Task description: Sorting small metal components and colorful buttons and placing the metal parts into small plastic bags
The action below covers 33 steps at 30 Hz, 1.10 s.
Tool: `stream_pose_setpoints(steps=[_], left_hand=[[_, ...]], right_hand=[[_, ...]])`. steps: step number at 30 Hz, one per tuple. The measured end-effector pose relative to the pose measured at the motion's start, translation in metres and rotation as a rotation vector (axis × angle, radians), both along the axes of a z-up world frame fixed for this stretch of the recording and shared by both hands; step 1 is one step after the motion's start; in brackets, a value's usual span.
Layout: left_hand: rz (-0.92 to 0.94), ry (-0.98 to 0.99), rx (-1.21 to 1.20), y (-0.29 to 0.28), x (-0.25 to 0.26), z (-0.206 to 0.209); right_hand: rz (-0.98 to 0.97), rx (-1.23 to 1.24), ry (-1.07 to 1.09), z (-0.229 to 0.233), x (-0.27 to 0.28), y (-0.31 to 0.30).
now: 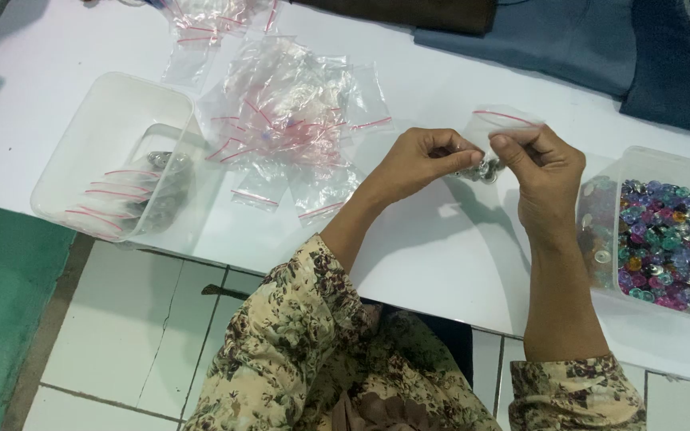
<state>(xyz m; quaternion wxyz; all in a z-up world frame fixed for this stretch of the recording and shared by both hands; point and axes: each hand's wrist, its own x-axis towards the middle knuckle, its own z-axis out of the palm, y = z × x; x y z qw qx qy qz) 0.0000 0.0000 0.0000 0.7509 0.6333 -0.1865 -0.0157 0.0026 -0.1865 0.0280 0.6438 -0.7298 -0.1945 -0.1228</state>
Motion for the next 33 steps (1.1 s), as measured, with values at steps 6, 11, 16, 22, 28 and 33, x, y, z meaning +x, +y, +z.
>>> stream_pose_setpoints(steps=[6,11,16,22,28,33], left_hand=[[-0.007,-0.038,0.062,-0.006,0.004,-0.011],[0.025,-0.077,0.137,-0.006,0.003,-0.013],[0.129,-0.101,0.155,-0.004,0.005,-0.013],[0.151,-0.109,0.091,0.0,-0.001,0.005],[0.112,0.065,-0.017,0.001,-0.002,0.013],[0.147,0.001,-0.047,0.001,0.0,0.009]], right_hand=[[0.004,-0.027,0.008,-0.003,-0.002,0.001],[-0.017,-0.004,0.053,-0.013,0.003,-0.006],[0.003,-0.019,0.095,0.004,-0.006,0.006],[-0.053,-0.002,0.093,0.002,0.0,-0.008],[-0.033,-0.07,0.231,0.008,-0.004,-0.007],[0.111,-0.13,0.251,0.032,-0.017,0.01]])
